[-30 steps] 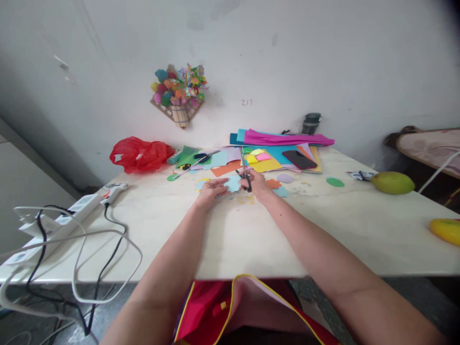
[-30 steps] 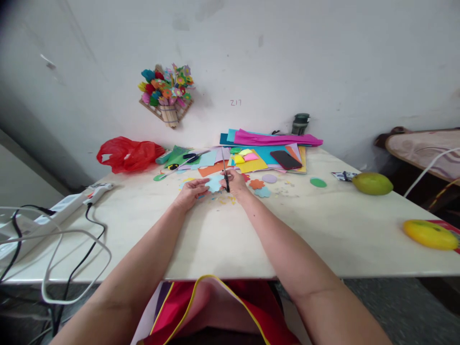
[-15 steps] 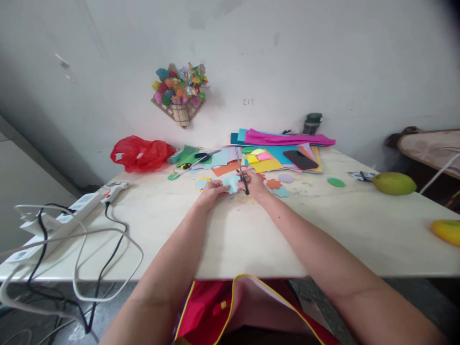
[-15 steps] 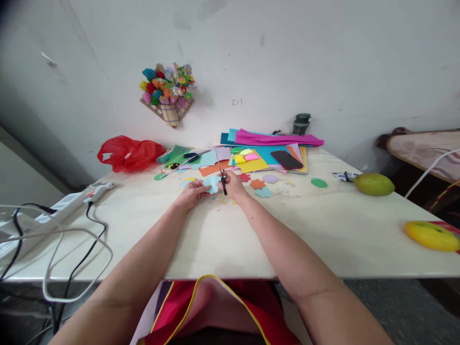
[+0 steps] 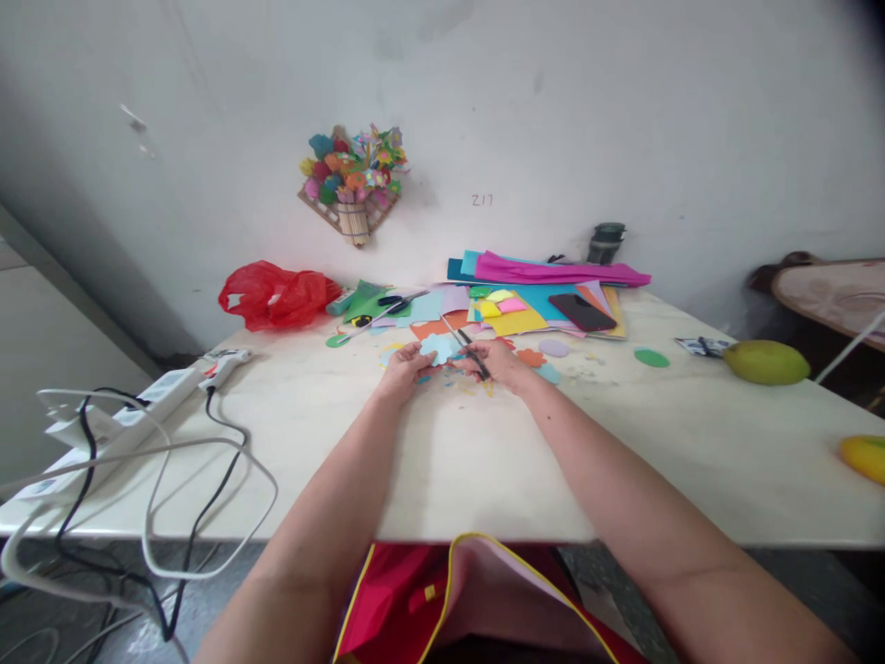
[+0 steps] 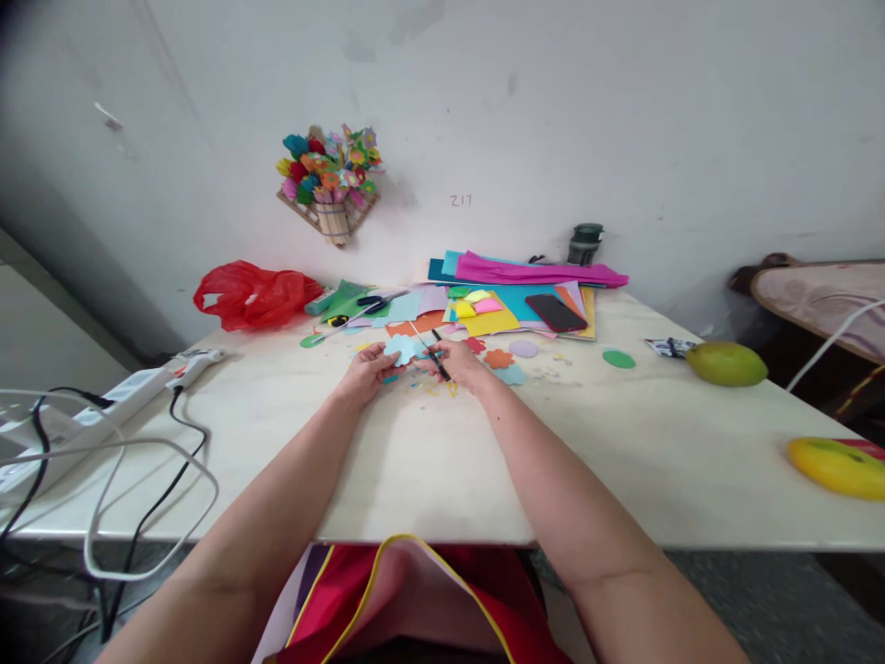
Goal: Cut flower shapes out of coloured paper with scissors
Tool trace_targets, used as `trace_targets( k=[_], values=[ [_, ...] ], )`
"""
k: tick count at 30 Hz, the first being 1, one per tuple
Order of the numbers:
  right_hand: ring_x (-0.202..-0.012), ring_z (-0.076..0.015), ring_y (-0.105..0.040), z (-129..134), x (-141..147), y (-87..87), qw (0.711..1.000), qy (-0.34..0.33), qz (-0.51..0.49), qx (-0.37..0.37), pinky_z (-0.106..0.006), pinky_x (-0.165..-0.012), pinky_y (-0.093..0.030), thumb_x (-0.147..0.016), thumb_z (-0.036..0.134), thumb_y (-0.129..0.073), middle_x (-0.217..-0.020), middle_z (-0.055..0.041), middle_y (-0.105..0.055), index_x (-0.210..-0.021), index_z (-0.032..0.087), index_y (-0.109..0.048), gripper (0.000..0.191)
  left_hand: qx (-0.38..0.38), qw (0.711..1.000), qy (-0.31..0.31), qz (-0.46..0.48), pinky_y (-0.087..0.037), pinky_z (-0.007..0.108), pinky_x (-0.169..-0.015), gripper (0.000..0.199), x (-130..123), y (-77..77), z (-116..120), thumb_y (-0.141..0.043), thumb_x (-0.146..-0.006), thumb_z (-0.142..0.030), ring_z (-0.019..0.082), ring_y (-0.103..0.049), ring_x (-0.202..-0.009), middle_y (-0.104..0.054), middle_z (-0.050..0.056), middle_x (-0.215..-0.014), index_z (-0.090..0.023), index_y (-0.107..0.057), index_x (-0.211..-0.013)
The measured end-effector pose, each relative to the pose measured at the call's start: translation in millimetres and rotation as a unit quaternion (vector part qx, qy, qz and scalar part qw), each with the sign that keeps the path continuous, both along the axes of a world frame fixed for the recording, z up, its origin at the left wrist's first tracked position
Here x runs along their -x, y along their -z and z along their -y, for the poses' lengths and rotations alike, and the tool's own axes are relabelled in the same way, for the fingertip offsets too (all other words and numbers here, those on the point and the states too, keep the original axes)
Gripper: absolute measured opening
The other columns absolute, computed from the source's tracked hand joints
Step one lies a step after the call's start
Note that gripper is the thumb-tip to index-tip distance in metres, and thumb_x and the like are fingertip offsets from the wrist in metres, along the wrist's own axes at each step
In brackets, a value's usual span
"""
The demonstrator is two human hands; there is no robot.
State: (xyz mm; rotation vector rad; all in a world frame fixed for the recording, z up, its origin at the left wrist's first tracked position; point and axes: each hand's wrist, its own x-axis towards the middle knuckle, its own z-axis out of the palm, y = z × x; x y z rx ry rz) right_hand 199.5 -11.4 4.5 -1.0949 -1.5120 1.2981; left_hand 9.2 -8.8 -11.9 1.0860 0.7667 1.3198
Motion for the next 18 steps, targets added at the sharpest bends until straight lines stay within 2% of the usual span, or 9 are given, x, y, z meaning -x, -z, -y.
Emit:
trace_targets(
  k=[3,7,12,18],
  values=[
    [-0.039,-0.0060,-0.049,-0.6,-4.3,1.8,0.999,-0.037,0.025,0.002,-0.015,-0.033,-0.029,-0.060,0.030,-0.076,-0.055,0.0014,-0.060,-0.085,0.014,-0.064,0.033,0.003,1.000,-0.006,-0.011,-0.053,0.024,-0.060,0.036,0.4,-0.3,0.0,-0.081,-0.052,-0.026,0.014,-0.064,-0.062,-0.066,0.001,-0.069,-0.011,-0.061,-0.078],
    [-0.041,-0.0056,-0.051,-0.1,-8.0,1.8,0.993,-0.093,0.065,0.022,-0.014,-0.031,-0.025,-0.068,0.035,-0.070,-0.059,0.0006,-0.061,-0.087,0.015,-0.064,0.028,0.016,1.000,-0.023,-0.010,-0.052,0.025,-0.056,0.034,1.2,-0.5,-0.8,-0.081,-0.051,-0.028,0.013,-0.062,-0.056,-0.065,0.002,-0.064,-0.011,-0.060,-0.071],
    [-0.041,-0.0053,-0.051,-1.0,-9.6,2.9,0.989,-0.117,0.082,0.028,-0.014,-0.031,-0.026,-0.072,0.033,-0.067,-0.058,0.0014,-0.061,-0.088,0.015,-0.063,0.024,0.010,1.000,-0.021,0.017,-0.053,0.027,-0.059,0.032,1.5,0.1,-1.7,-0.080,-0.053,-0.026,0.014,-0.063,-0.060,-0.067,0.004,-0.070,-0.011,-0.059,-0.073],
    [-0.041,-0.0056,-0.051,-0.4,-10.8,2.0,0.988,-0.129,0.074,0.028,-0.015,-0.031,-0.028,-0.069,0.033,-0.069,-0.057,0.0016,-0.060,-0.084,0.014,-0.061,0.024,-0.004,1.000,-0.003,0.015,-0.054,0.027,-0.059,0.033,1.7,1.8,-2.3,-0.079,-0.057,-0.026,0.017,-0.065,-0.066,-0.067,0.005,-0.074,-0.012,-0.060,-0.081]
  ],
)
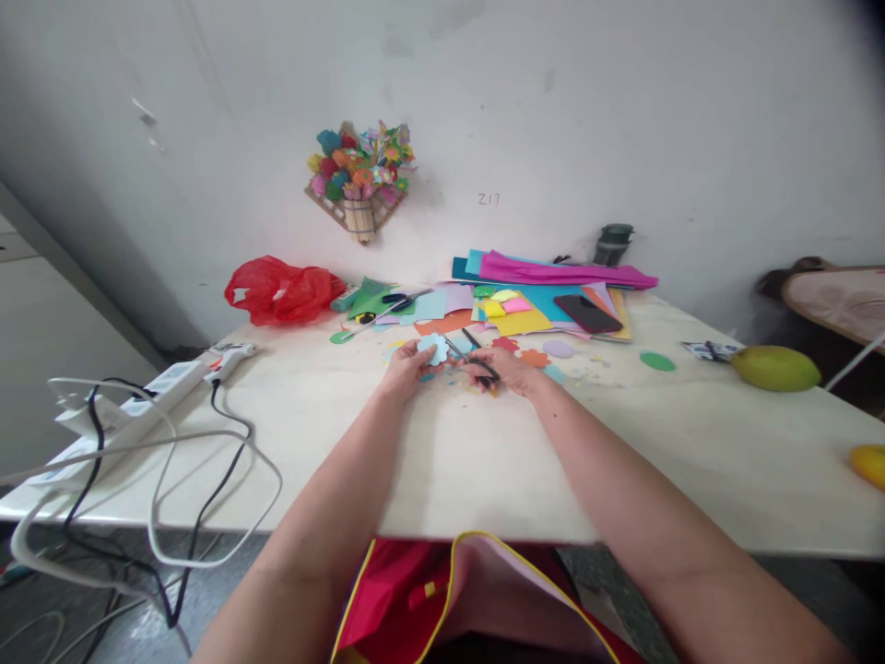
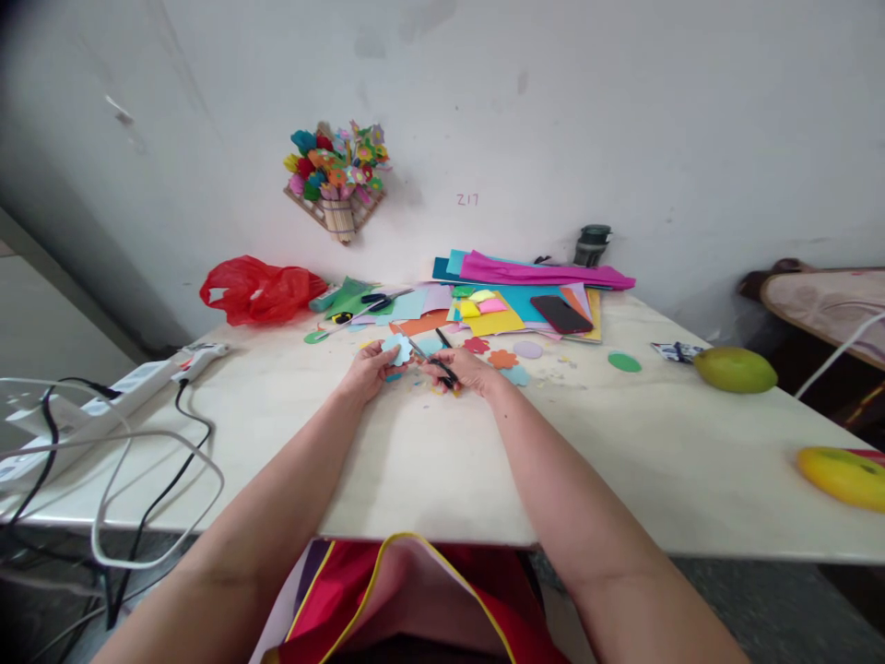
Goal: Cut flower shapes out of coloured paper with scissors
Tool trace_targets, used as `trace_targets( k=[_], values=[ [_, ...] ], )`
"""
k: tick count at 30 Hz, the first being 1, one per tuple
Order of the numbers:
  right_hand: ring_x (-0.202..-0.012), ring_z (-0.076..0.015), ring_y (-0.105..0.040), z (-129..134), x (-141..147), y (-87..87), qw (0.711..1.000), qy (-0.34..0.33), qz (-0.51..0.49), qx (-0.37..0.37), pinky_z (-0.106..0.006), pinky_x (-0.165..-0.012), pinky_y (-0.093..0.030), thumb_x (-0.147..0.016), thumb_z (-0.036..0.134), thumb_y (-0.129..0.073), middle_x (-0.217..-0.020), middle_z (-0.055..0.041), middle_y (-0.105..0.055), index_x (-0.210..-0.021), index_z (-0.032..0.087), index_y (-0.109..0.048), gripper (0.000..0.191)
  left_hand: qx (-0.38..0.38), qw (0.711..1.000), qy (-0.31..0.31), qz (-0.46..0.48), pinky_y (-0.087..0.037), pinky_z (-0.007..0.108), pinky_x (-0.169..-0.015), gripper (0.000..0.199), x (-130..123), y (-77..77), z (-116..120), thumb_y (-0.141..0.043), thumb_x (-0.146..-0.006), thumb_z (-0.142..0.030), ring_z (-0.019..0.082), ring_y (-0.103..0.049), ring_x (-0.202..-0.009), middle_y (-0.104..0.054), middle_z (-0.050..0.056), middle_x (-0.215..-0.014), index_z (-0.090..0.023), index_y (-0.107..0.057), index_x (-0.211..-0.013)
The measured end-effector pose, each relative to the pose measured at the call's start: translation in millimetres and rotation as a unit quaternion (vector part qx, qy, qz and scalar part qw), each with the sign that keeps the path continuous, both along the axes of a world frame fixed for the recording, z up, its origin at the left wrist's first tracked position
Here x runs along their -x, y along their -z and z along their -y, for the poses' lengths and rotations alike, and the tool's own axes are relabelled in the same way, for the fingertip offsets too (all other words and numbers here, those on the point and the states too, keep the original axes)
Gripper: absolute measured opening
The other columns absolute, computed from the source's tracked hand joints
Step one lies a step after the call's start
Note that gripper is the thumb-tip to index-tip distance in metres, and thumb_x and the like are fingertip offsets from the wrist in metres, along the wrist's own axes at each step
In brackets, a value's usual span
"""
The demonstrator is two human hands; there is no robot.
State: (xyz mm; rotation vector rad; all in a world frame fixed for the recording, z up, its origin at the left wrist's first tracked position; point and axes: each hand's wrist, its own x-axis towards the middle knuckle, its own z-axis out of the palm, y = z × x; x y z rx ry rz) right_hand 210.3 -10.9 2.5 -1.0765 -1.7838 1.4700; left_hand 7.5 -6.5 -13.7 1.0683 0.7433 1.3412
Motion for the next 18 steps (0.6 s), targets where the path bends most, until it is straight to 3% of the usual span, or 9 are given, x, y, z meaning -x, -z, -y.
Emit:
trace_targets(
  k=[9,18],
  values=[
    [-0.042,-0.0070,-0.053,-2.8,-3.1,3.1,1.000,-0.014,-0.014,-0.011,-0.016,-0.031,-0.031,-0.075,0.037,-0.062,-0.060,-0.0005,-0.061,-0.077,0.014,-0.058,0.024,0.011,1.000,0.002,-0.014,-0.054,0.027,-0.061,0.030,1.0,0.9,-0.2,-0.078,-0.059,-0.026,0.017,-0.066,-0.067,-0.068,0.006,-0.074,-0.011,-0.063,-0.080],
    [-0.041,-0.0067,-0.052,1.6,-0.9,-0.9,0.999,-0.010,0.004,-0.030,-0.016,-0.031,-0.032,-0.076,0.038,-0.063,-0.059,0.0001,-0.061,-0.074,0.015,-0.054,0.025,0.022,0.999,-0.026,0.036,-0.054,0.026,-0.061,0.024,-1.2,-0.9,-0.5,-0.078,-0.056,-0.020,0.017,-0.066,-0.066,-0.067,0.005,-0.070,-0.010,-0.064,-0.073]
  ],
)
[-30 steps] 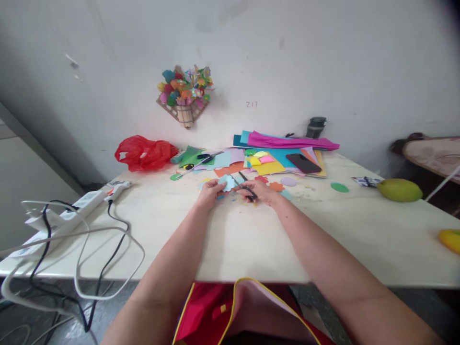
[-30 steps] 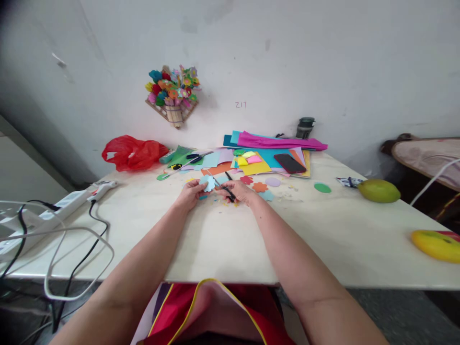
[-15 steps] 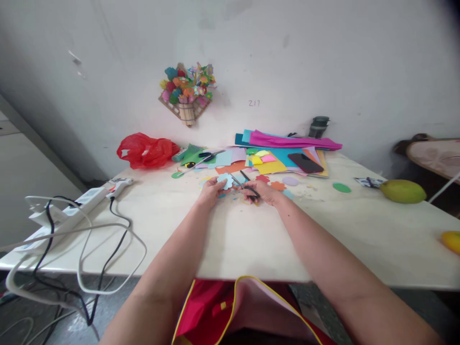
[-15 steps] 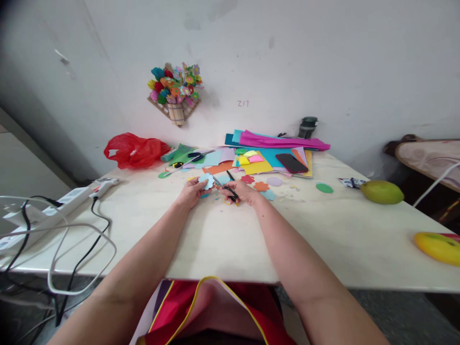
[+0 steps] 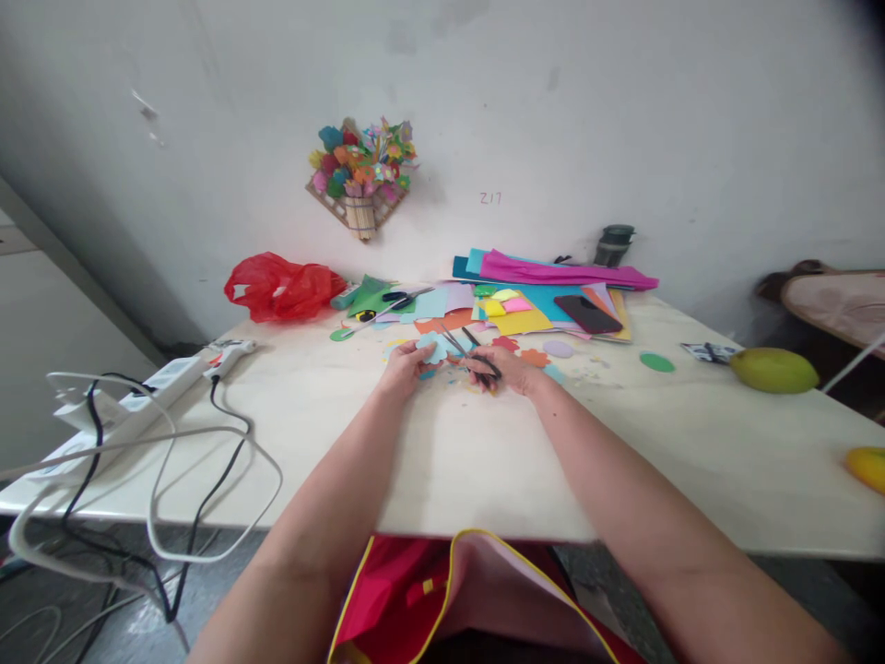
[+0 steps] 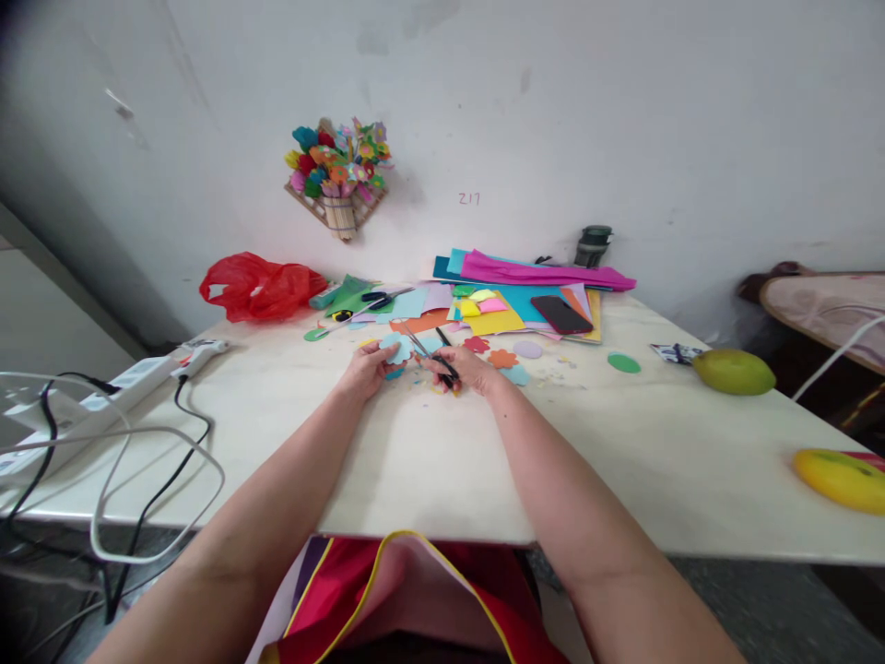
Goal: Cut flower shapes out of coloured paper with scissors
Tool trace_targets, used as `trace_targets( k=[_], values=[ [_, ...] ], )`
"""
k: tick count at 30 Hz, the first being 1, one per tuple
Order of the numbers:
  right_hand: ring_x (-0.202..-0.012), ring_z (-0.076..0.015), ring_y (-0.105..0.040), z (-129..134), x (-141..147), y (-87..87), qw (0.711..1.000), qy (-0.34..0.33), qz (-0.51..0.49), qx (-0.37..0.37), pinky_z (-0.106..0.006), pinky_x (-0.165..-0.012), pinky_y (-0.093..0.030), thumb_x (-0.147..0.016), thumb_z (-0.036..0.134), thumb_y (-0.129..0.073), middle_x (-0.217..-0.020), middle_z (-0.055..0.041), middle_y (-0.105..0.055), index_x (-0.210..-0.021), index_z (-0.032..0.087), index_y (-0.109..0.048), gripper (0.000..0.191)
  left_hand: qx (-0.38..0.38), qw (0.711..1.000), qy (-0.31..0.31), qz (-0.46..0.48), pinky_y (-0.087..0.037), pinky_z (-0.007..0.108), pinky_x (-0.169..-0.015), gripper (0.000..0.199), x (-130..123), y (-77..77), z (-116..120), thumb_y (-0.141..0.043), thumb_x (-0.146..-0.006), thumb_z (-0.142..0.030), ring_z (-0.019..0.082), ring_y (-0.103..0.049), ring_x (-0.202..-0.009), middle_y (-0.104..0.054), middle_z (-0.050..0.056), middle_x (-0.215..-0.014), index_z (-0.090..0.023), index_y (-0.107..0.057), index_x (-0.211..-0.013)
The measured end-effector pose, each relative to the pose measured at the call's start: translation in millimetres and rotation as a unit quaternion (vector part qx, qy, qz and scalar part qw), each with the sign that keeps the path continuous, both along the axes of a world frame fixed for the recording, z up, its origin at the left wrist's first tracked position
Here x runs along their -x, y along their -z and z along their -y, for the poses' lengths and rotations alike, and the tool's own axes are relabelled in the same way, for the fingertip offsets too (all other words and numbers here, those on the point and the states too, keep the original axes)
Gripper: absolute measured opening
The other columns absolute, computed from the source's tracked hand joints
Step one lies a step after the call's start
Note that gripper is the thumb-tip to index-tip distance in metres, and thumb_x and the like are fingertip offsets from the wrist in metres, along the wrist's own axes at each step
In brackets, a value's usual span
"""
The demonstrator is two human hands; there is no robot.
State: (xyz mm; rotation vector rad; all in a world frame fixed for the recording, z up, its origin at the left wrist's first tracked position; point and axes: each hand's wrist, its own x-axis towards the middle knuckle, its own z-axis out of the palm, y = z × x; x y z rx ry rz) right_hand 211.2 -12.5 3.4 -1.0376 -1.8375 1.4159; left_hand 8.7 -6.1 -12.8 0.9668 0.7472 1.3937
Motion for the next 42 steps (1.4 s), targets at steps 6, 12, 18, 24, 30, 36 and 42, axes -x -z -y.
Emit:
trace_targets(
  k=[6,12,18,24,30,36,42],
  values=[
    [-0.040,-0.0071,-0.052,1.7,5.1,-0.5,1.000,0.014,0.024,-0.005,-0.016,-0.030,-0.031,-0.074,0.039,-0.065,-0.055,0.0013,-0.060,-0.074,0.016,-0.055,0.025,0.008,0.999,-0.012,0.033,-0.055,0.027,-0.062,0.020,0.0,-0.3,-1.1,-0.075,-0.059,-0.014,0.016,-0.065,-0.065,-0.068,0.006,-0.075,-0.009,-0.064,-0.076],
    [-0.040,-0.0073,-0.053,6.1,9.6,-3.4,0.999,0.021,0.025,-0.004,-0.016,-0.030,-0.032,-0.075,0.035,-0.064,-0.054,0.0025,-0.059,-0.076,0.016,-0.055,0.022,0.022,0.999,-0.013,0.023,-0.056,0.028,-0.061,0.019,-0.3,-1.3,-0.7,-0.073,-0.060,-0.014,0.017,-0.065,-0.066,-0.068,0.007,-0.076,-0.009,-0.064,-0.076],
    [-0.038,-0.0064,-0.051,14.7,15.5,-9.0,0.999,0.037,0.015,0.000,-0.015,-0.030,-0.032,-0.078,0.031,-0.062,-0.053,0.0026,-0.057,-0.075,0.015,-0.054,0.018,0.031,0.999,-0.010,0.030,-0.056,0.027,-0.061,0.016,-1.4,-3.6,1.5,-0.071,-0.061,-0.012,0.018,-0.066,-0.069,-0.068,0.007,-0.076,-0.008,-0.065,-0.075],
    [-0.037,-0.0066,-0.051,19.8,18.8,-12.8,0.999,0.047,0.011,0.005,-0.015,-0.029,-0.031,-0.077,0.030,-0.063,-0.052,0.0022,-0.056,-0.075,0.015,-0.054,0.017,0.040,0.998,-0.011,0.043,-0.055,0.028,-0.062,0.018,-1.9,-3.5,0.3,-0.072,-0.062,-0.012,0.017,-0.065,-0.070,-0.068,0.008,-0.079,-0.008,-0.065,-0.078],
    [-0.037,-0.0062,-0.051,18.3,19.2,-11.2,0.999,0.031,0.012,0.005,-0.015,-0.031,-0.032,-0.080,0.031,-0.059,-0.052,0.0025,-0.055,-0.072,0.015,-0.051,0.020,0.035,0.998,-0.002,0.049,-0.055,0.027,-0.063,0.018,-1.2,-1.3,-0.5,-0.071,-0.063,-0.013,0.017,-0.066,-0.071,-0.068,0.008,-0.080,-0.008,-0.065,-0.079],
    [-0.038,-0.0065,-0.052,19.1,18.9,-12.4,1.000,0.028,0.010,0.009,-0.015,-0.032,-0.033,-0.080,0.034,-0.059,-0.053,0.0025,-0.056,-0.072,0.015,-0.051,0.022,0.031,0.998,0.001,0.056,-0.056,0.027,-0.064,0.021,0.9,1.9,-3.1,-0.072,-0.063,-0.015,0.017,-0.066,-0.071,-0.069,0.007,-0.082,-0.009,-0.065,-0.082],
    [-0.039,-0.0070,-0.052,17.3,17.6,-10.5,1.000,0.028,0.005,0.004,-0.016,-0.032,-0.032,-0.076,0.040,-0.062,-0.054,0.0019,-0.057,-0.071,0.016,-0.051,0.027,0.035,0.999,0.004,0.042,-0.055,0.029,-0.065,0.022,1.4,1.6,-2.7,-0.073,-0.061,-0.014,0.017,-0.065,-0.071,-0.068,0.008,-0.079,-0.008,-0.065,-0.079]
  ],
)
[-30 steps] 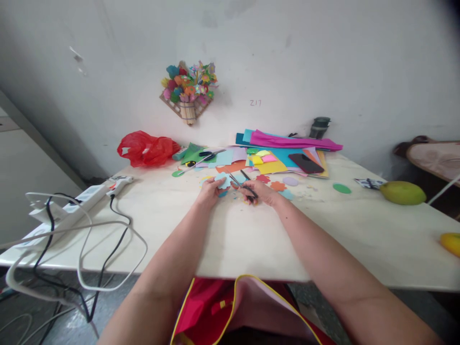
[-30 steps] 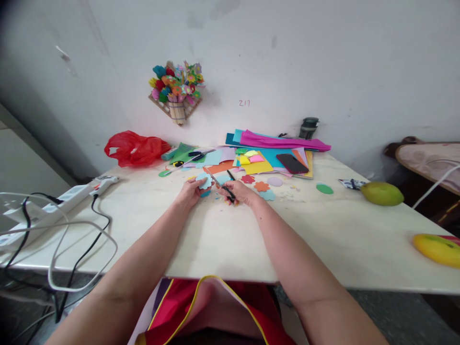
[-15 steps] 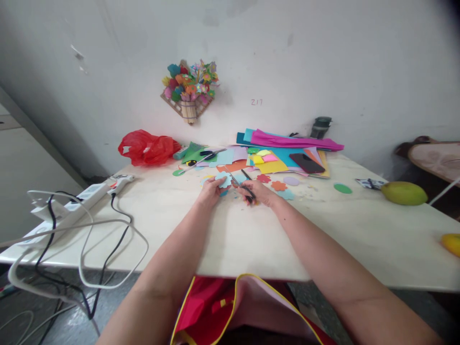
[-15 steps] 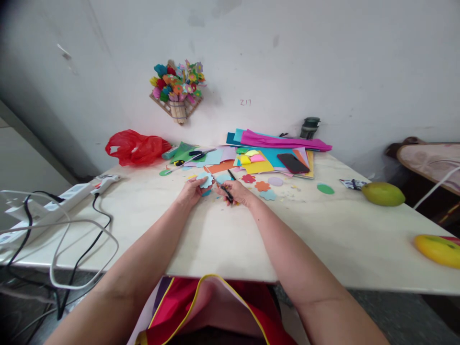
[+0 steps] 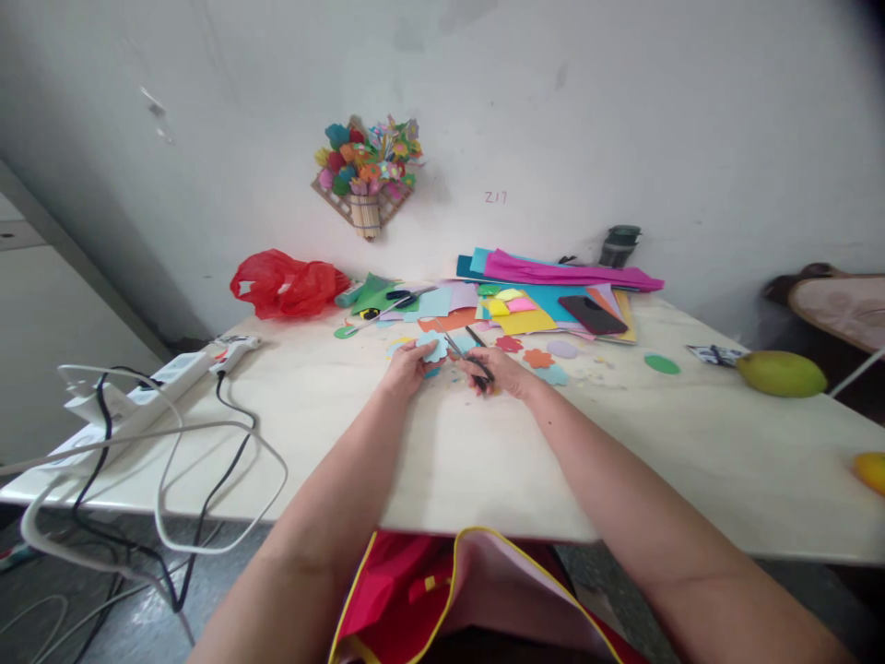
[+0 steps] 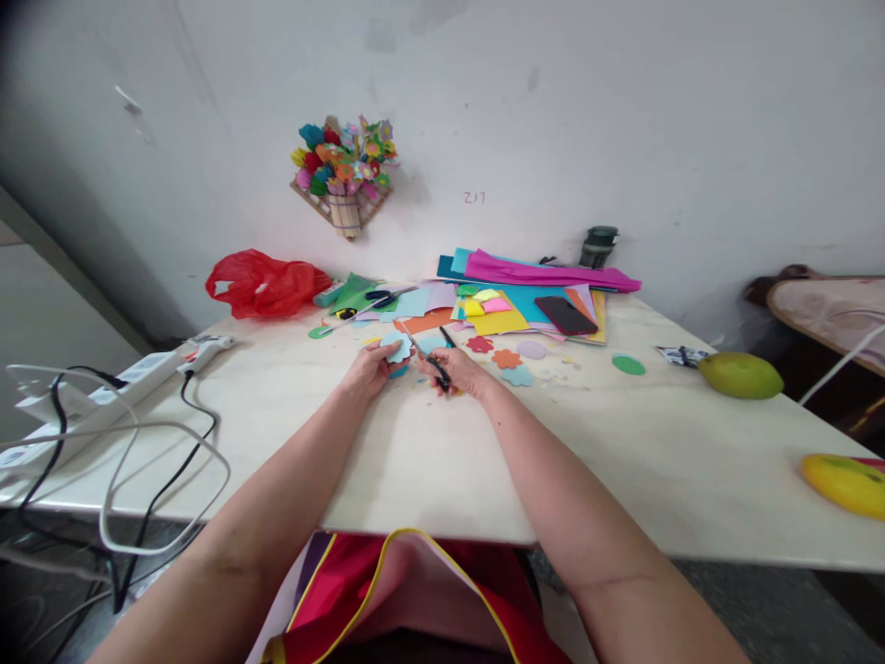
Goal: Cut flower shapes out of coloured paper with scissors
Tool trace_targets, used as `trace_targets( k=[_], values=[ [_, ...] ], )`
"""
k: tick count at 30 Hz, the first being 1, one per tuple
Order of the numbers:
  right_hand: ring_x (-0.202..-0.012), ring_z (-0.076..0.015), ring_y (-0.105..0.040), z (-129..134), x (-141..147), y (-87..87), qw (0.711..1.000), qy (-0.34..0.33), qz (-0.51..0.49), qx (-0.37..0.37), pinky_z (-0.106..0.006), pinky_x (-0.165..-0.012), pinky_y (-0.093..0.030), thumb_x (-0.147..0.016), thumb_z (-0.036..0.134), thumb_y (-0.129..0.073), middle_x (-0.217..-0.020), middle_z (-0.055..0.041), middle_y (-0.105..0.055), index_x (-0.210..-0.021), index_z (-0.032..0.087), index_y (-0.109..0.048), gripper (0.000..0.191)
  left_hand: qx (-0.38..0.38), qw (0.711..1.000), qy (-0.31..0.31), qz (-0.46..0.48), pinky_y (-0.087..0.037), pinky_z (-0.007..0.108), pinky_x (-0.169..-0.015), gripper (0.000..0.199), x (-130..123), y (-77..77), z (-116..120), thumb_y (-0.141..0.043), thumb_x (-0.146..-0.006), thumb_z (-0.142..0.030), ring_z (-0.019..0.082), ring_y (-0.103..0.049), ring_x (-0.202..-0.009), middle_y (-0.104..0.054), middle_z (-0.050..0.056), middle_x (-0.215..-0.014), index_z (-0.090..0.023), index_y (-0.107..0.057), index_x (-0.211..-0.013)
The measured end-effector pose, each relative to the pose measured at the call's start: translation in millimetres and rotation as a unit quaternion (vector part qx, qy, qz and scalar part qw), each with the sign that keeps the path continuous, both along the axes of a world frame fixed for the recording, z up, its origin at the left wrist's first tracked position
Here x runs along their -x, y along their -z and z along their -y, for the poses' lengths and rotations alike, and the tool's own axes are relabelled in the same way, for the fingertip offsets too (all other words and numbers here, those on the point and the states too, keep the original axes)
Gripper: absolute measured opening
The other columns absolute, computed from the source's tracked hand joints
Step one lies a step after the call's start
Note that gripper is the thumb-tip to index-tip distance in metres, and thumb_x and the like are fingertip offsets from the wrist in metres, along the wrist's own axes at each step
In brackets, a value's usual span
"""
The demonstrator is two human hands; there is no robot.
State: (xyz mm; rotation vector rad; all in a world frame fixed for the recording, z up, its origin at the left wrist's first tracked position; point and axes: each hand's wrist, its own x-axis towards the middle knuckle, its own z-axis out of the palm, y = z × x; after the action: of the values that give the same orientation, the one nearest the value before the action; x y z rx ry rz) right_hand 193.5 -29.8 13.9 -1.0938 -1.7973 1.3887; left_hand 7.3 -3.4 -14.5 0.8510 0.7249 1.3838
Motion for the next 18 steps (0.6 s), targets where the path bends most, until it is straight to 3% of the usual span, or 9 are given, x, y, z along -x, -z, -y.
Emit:
trace_targets(
  k=[18],
  values=[
    [-0.041,-0.0079,-0.054,-7.3,-12.8,1.2,0.999,-0.035,0.035,-0.019,-0.016,-0.032,-0.033,-0.075,0.045,-0.062,-0.056,0.0002,-0.060,-0.069,0.016,-0.049,0.032,-0.019,0.997,0.045,-0.055,-0.047,0.021,-0.052,0.020,-1.5,-1.4,4.2,-0.076,-0.054,-0.017,0.014,-0.062,-0.057,-0.068,0.008,-0.068,-0.008,-0.067,-0.069]
  ],
)
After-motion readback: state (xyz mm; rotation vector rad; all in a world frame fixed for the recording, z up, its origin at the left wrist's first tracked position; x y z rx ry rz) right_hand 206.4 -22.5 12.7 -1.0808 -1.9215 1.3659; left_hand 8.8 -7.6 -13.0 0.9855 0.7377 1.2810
